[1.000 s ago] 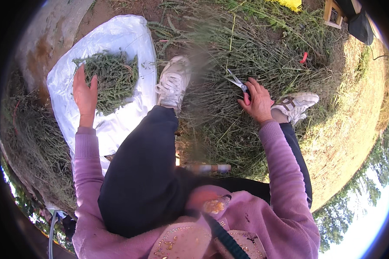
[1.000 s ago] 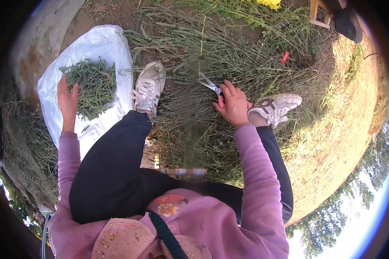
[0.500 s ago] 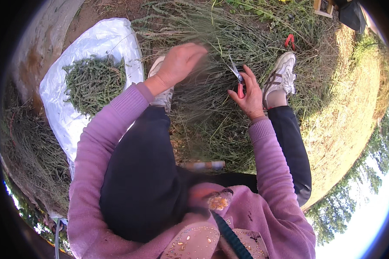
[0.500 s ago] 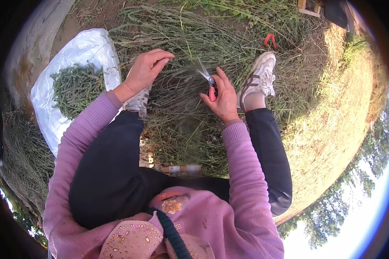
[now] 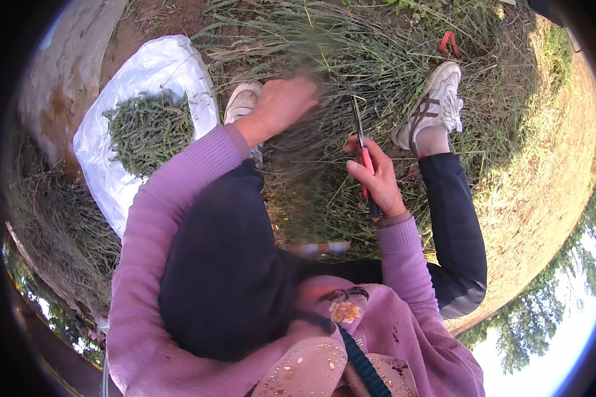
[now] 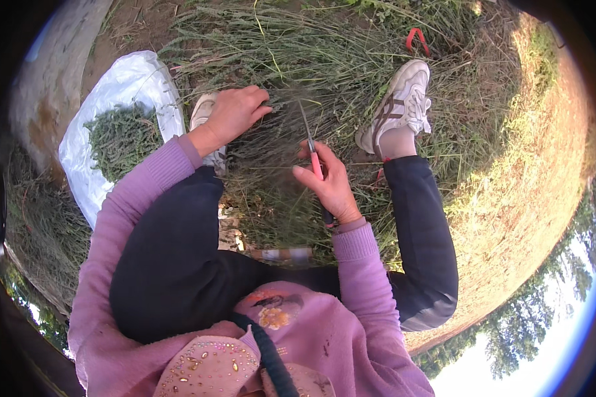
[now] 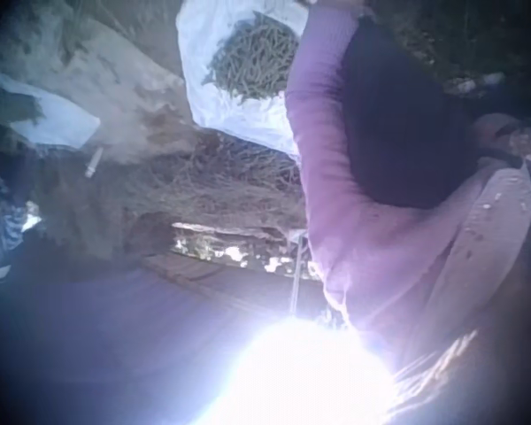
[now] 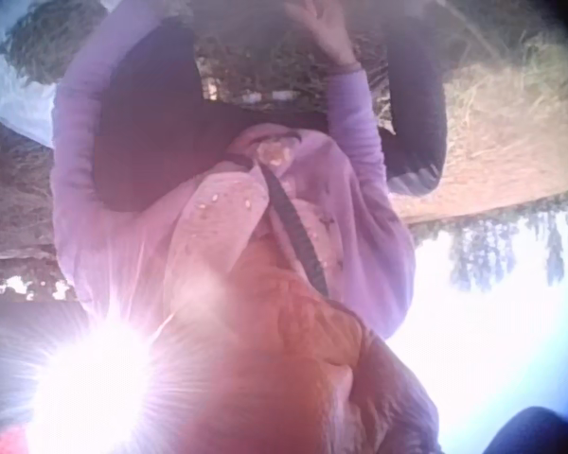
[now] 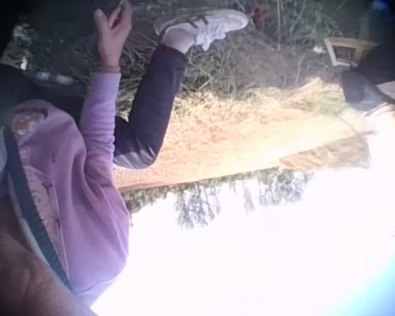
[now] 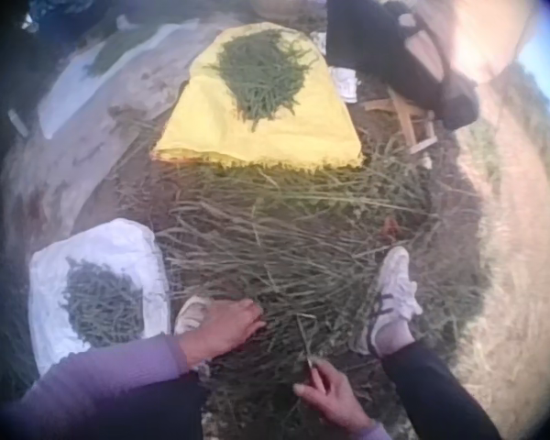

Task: The person sits on the ground and uses red-handled shears to trim green plant stems, placing the cut pieces into a white bag beside them. The person repeatedly gathers stems, cuts them, and deposits the trimmed material into the bag.

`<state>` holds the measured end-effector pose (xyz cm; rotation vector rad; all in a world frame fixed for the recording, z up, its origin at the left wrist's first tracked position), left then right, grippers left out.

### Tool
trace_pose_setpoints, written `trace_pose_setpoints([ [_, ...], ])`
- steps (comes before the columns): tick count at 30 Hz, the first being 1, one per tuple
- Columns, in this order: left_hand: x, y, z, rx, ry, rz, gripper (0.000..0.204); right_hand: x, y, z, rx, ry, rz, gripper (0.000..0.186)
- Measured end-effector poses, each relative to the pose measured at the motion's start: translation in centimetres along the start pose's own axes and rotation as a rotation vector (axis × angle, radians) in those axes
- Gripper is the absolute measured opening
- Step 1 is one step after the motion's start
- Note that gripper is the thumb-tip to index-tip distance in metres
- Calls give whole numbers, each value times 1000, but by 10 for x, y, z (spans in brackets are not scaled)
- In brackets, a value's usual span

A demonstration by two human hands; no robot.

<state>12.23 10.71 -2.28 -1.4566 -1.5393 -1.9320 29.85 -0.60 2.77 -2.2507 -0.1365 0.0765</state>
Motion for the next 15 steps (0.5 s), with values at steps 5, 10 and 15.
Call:
trace_pose_setpoints([
  [5, 4, -1, 3, -42, 116, -130, 15, 1, 6, -4, -177, -126, 103, 49],
  [10, 12, 10, -5, 30, -26, -505, 15, 9, 19, 0, -309, -280, 163, 56],
  [15, 12, 8, -16, 67, -70, -574, 16, 5, 16, 16, -305, -396, 148, 57],
])
Point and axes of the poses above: each hand's wrist, its own z-axis towards the middle knuckle, its own x-axis out of the back of the hand, y = z × x, the point moved 6 cm from there along z, towards the middle knuckle, and after that the axes turned 2 degrees about y, right-handed, at the moved point
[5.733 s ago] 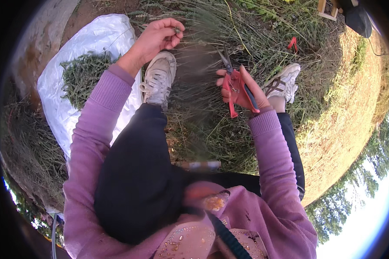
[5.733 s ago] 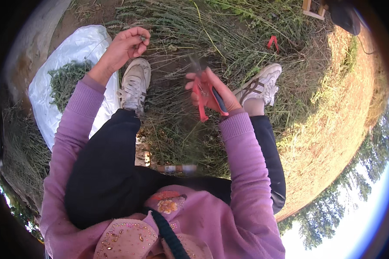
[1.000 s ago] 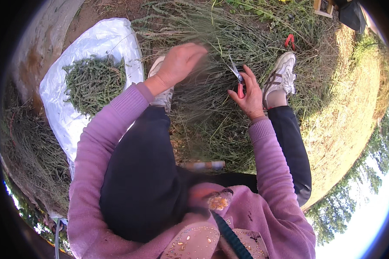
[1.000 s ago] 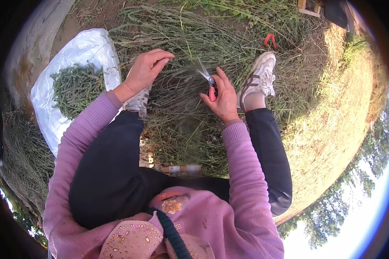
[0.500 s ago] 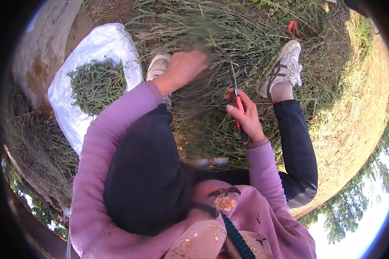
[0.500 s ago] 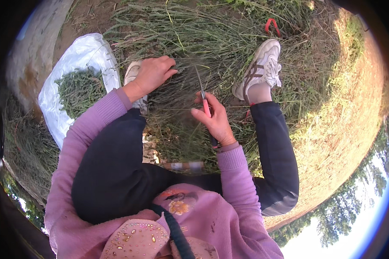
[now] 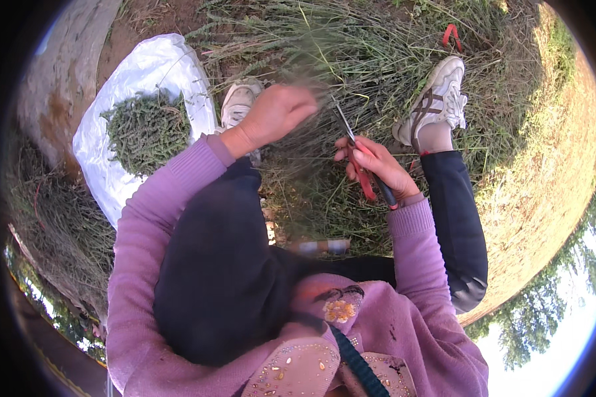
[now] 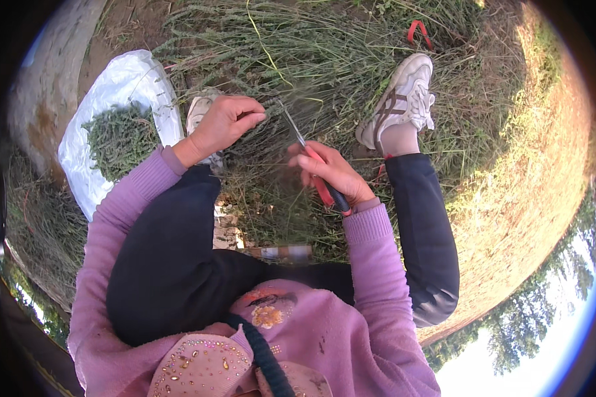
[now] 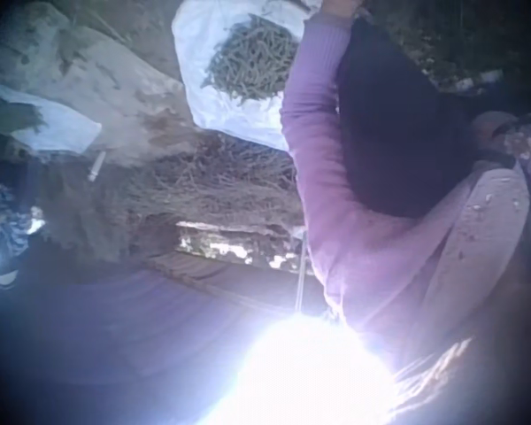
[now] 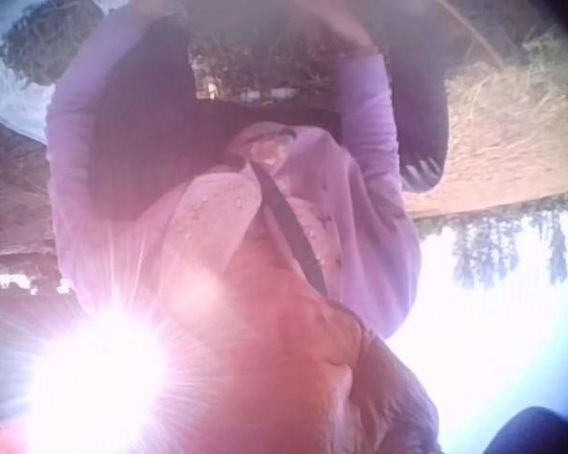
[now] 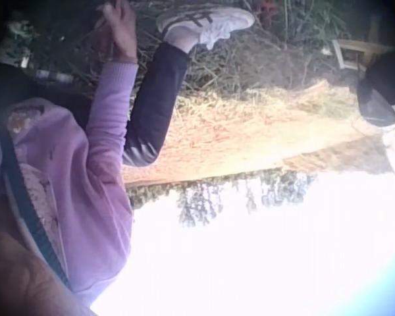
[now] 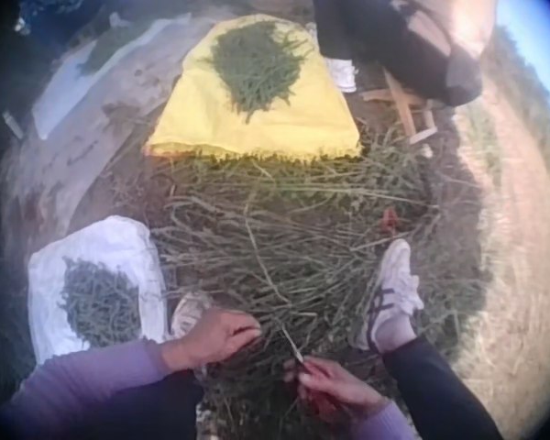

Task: The person sits on the ground and uses red-handled shears to trim green plant stems, placing the cut pieces into a white bag beside them. The person repeatedly gathers stems, cuts them, and deposits the trimmed material into the bag.

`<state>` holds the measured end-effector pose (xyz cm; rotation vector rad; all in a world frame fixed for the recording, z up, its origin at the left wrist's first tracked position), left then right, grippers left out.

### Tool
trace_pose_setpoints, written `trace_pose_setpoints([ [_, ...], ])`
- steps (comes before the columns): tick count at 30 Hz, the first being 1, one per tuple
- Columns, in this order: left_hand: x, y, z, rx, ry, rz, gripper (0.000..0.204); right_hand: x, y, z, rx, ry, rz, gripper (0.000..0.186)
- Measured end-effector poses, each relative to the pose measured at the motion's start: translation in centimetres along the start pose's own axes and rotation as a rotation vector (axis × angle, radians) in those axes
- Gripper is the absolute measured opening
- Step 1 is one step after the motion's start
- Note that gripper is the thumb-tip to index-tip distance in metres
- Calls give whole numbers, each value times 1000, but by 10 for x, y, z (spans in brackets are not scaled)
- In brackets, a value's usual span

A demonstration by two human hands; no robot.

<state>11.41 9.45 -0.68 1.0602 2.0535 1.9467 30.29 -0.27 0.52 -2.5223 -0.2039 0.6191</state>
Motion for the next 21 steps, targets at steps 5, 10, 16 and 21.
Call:
trace_pose_setpoints([
  [5, -2, 1, -5, -105, 19, 81, 13, 2, -15, 24, 19, -28, -87, 55],
  [10, 2, -1, -6, -73, 25, 82, 12, 8, -22, 35, 39, 40, -139, 60],
  [16, 9, -9, 4, -33, 156, -52, 10, 7, -26, 35, 41, 42, -120, 55],
  [21, 5, -7, 13, -84, 130, 11, 8, 3, -29, 36, 52, 80, -82, 58],
])
Point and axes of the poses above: each hand's wrist, its own z-axis towards the middle knuckle, its own x-axis out of the back of the hand, y = z × x, the point moved 6 cm from there along z, towards the middle knuckle, and after that the axes turned 2 degrees about y, right-handed, at the moved point
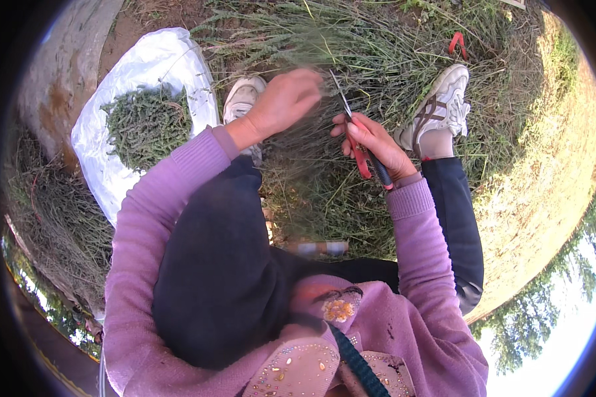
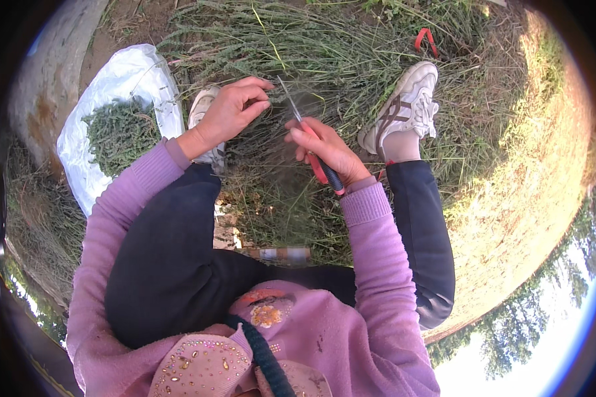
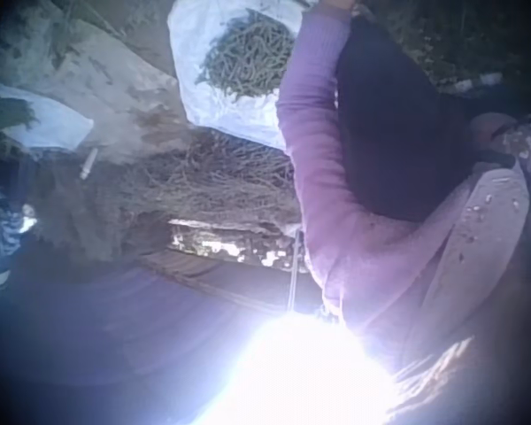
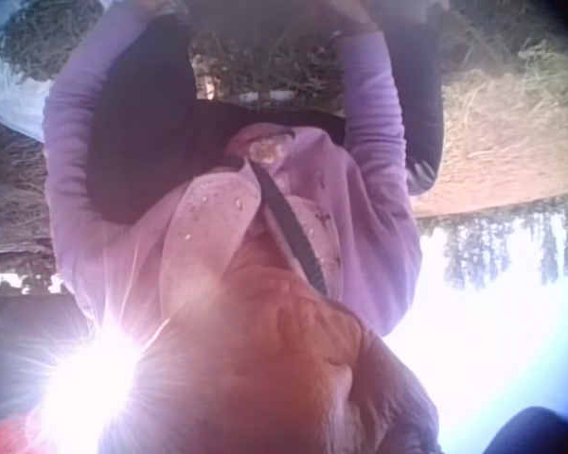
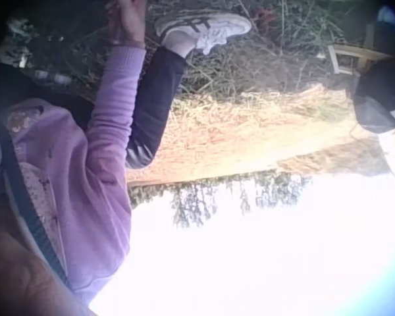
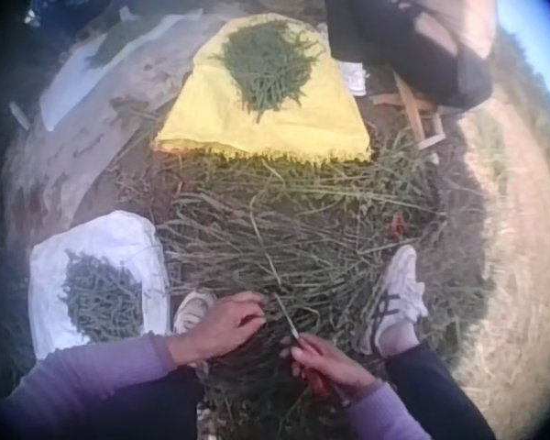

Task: The person sits on the ground and uses red-handled shears to trim green plant stems, placing the cut pieces into a white bag beside them. The person repeatedly gathers stems, cuts them, and deposits the trimmed material into the bag.

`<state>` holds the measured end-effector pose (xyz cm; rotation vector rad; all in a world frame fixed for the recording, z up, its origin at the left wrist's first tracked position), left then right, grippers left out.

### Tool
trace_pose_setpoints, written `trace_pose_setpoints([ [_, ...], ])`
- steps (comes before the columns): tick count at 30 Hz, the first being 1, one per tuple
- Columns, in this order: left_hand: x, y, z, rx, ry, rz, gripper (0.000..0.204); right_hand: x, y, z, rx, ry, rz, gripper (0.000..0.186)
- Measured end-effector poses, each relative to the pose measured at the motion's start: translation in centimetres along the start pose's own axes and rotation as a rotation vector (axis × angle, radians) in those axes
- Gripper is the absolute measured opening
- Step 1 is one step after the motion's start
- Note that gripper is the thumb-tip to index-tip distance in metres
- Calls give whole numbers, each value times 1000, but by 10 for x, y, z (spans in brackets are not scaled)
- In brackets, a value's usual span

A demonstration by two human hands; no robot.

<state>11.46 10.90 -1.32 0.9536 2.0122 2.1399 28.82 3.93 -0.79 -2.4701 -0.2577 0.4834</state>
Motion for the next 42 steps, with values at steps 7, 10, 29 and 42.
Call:
trace_pose_setpoints([
  [7, 17, 8, 9, -39, 37, 87, 9, 5, -2, -15, -8, -36, 26, 58],
  [10, 18, 10, -3, 77, 32, 4, 10, 9, 2, -20, -21, -34, 6, 60],
  [29, 40, -20, -41, 331, 47, -469, 18, 9, 0, -1, -1, 0, 75, 52],
  [42, 3, -27, -18, 278, -21, -121, 14, -3, 4, -6, -48, -36, -50, 49],
])
Point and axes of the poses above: each hand's wrist, its own z-axis towards the middle knuckle, its own x-axis out of the back of the hand, y = z × x, the point moved 6 cm from there along z, towards the middle knuckle, and after that the axes turned 2 degrees about y, right-handed, at the moved point
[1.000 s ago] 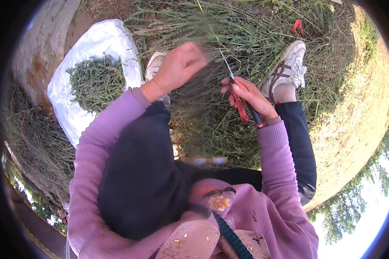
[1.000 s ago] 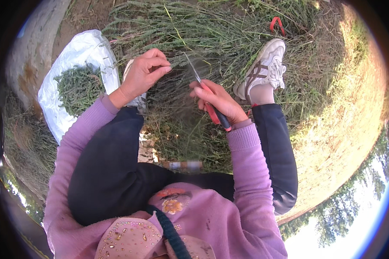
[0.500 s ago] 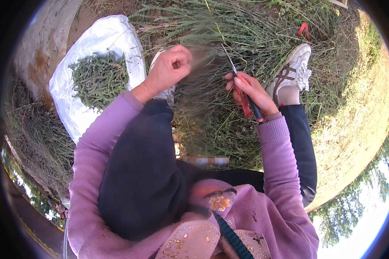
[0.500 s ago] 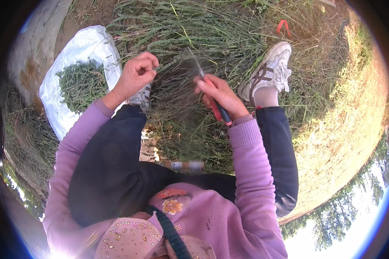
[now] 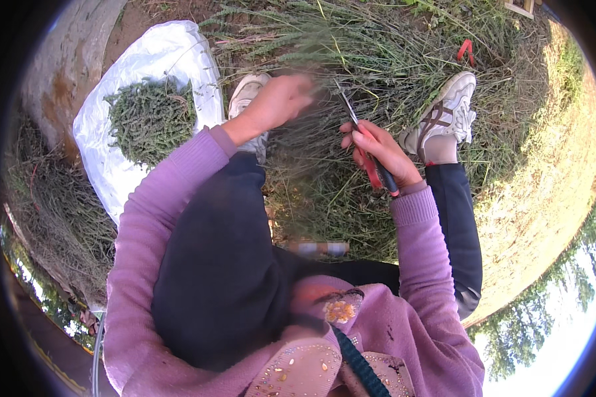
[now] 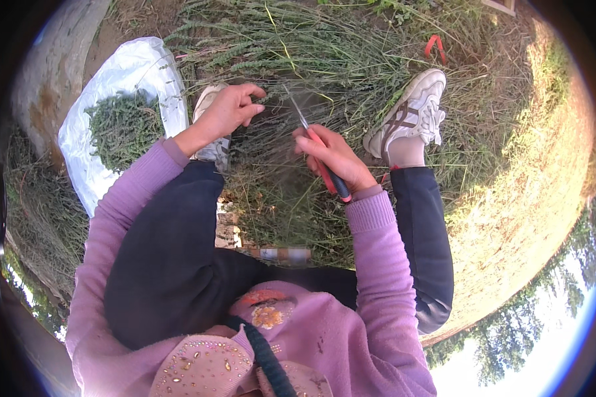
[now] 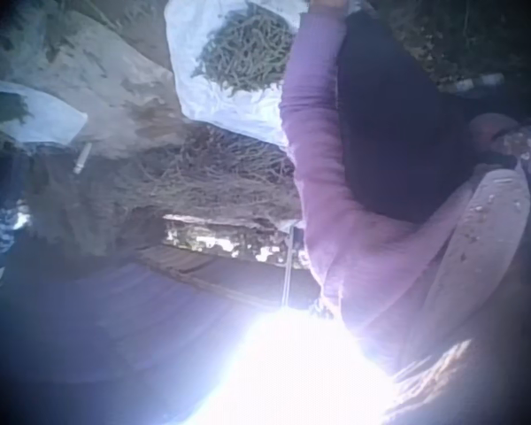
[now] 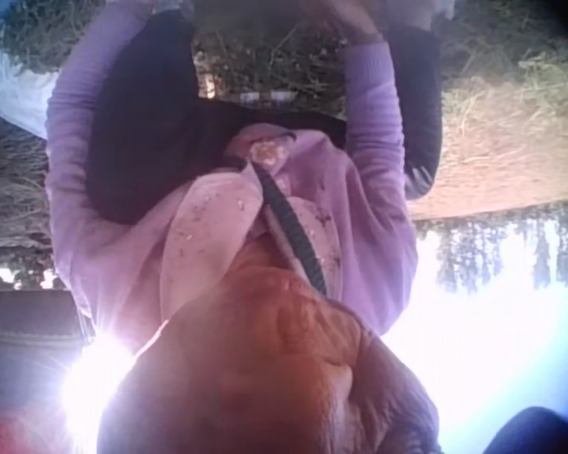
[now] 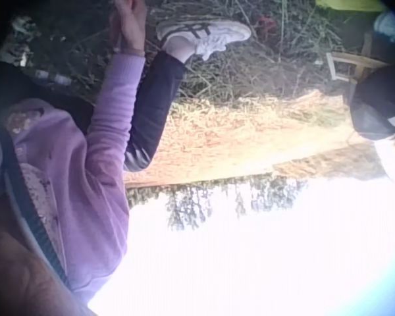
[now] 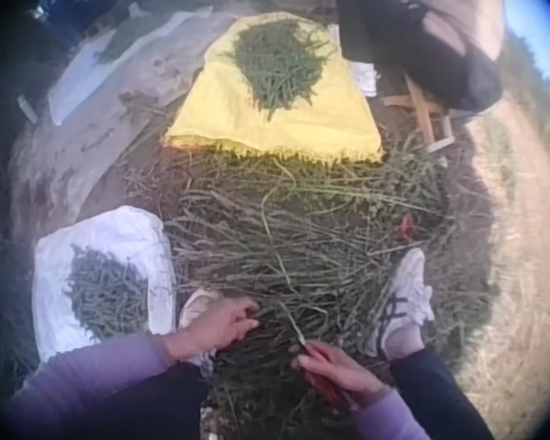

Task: The person sits on the ground and uses red-handled shears to trim green plant stems, placing the cut pieces into a white bag beside them. The person repeatedly gathers stems, cuts them, and deposits the trimmed material into the bag.

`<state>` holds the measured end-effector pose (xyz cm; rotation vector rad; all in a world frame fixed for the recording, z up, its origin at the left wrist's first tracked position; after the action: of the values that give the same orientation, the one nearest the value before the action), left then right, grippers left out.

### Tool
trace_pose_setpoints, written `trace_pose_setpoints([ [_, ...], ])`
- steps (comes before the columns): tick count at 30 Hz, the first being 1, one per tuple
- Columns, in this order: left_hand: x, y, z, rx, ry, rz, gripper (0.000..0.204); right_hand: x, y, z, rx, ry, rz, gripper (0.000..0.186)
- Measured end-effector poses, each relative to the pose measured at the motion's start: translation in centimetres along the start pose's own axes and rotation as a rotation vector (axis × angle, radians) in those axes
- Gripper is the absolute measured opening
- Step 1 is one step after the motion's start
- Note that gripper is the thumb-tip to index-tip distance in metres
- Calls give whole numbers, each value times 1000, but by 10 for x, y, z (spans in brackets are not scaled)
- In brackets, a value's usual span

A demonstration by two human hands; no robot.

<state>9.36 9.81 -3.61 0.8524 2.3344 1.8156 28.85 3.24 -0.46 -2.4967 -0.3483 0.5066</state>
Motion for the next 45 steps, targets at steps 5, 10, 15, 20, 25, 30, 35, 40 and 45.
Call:
trace_pose_setpoints([
  [5, 8, 11, 0, -171, 101, 336, 14, -4, -4, 6, -29, 34, -83, 47],
  [10, 16, 25, 1, -190, 132, 518, 11, -5, 1, 11, -16, 68, -45, 45],
  [15, 11, 27, 0, -407, 146, 548, 11, -9, -3, 10, -35, 58, -48, 48],
  [20, 10, 24, -3, -436, 129, 458, 9, -14, 2, 3, -22, 25, 46, 49],
  [25, -1, 34, -17, -498, -18, 576, 10, -21, 1, 6, 27, 59, 66, 46],
  [30, -9, 33, -21, -564, -110, 705, 15, -16, 2, 14, -28, 66, 77, 33],
  [35, 9, 36, -25, -559, 18, 596, 15, -18, 3, 10, -36, 89, 113, 31],
  [40, 71, 25, -46, -168, 231, -40, 11, -14, 5, -2, -35, 40, -21, 44],
  [45, 143, -20, -105, 302, 358, -1303, 20, -6, 16, -17, -88, 53, -140, 53],
])
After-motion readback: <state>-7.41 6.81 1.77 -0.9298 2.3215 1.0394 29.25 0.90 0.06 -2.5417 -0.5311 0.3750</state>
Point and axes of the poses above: each hand's wrist, its own z-axis towards the middle knuckle, its own x-axis out of the back of the hand, y = z × x, the point moved 6 cm from there along z, towards the middle knuckle, and after that the axes turned 2 degrees about y, right-handed, at the moved point
